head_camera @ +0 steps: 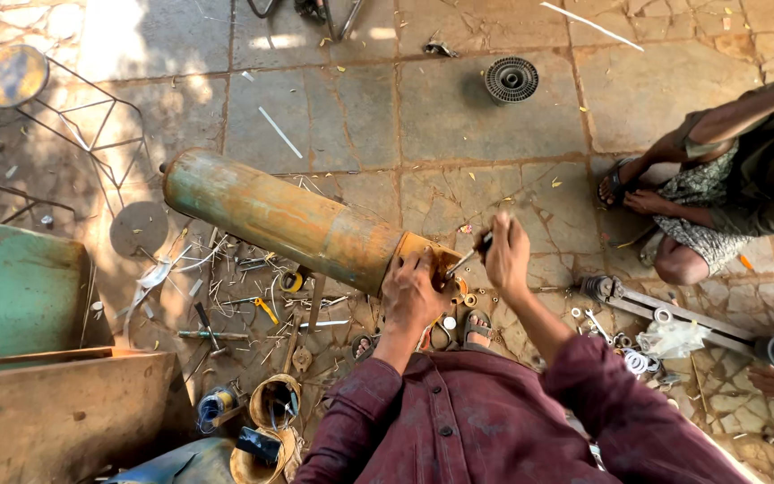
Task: The person disassembles and repairs an industrial water pump by removing nuts and internal components using a screwdriver and a metal rod as a chisel.
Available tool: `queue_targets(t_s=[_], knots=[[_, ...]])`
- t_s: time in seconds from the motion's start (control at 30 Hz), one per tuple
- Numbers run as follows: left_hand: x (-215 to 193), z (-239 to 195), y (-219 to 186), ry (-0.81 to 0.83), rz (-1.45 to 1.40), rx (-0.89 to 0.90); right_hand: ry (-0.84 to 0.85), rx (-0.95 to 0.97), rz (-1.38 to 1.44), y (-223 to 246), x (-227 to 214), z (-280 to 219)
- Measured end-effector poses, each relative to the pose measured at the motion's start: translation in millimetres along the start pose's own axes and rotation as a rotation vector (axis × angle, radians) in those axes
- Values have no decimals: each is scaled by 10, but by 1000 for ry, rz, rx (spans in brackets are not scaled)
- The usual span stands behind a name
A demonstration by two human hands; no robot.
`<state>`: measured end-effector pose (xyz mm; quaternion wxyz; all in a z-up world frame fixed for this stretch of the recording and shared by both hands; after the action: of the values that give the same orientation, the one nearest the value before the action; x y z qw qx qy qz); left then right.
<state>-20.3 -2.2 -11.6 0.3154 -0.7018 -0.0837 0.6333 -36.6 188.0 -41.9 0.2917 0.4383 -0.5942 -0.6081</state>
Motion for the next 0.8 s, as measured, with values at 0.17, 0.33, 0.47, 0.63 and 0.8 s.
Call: queue_targets(t_s=[0.17,0.33,0.47,0.63,0.8], knots=[[118,-71,71,-73,-49,37,511,-1087,-287,-136,-113,-1103],[176,-25,96,-119,19,83,318,-532,-211,246,81,-347],[194,-43,41,18,-26,-36,190,204,114,193,105,156],[203,65,54,-249,162,118,262,-496,-24,77,-18,-485],[378,29,159,-112,15,55,451,-959,-444,313,-55,-985]])
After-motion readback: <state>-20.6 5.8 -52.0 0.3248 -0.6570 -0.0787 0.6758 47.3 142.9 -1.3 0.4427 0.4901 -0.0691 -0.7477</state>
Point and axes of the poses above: each hand's wrist, its own z-axis towards the middle knuckle, its own x-axis out of the palm, y = z × x, the point moved 2 cm from there along z, towards the middle knuckle, and after that the axes turned 3 degrees about y, right-handed, at the moved point
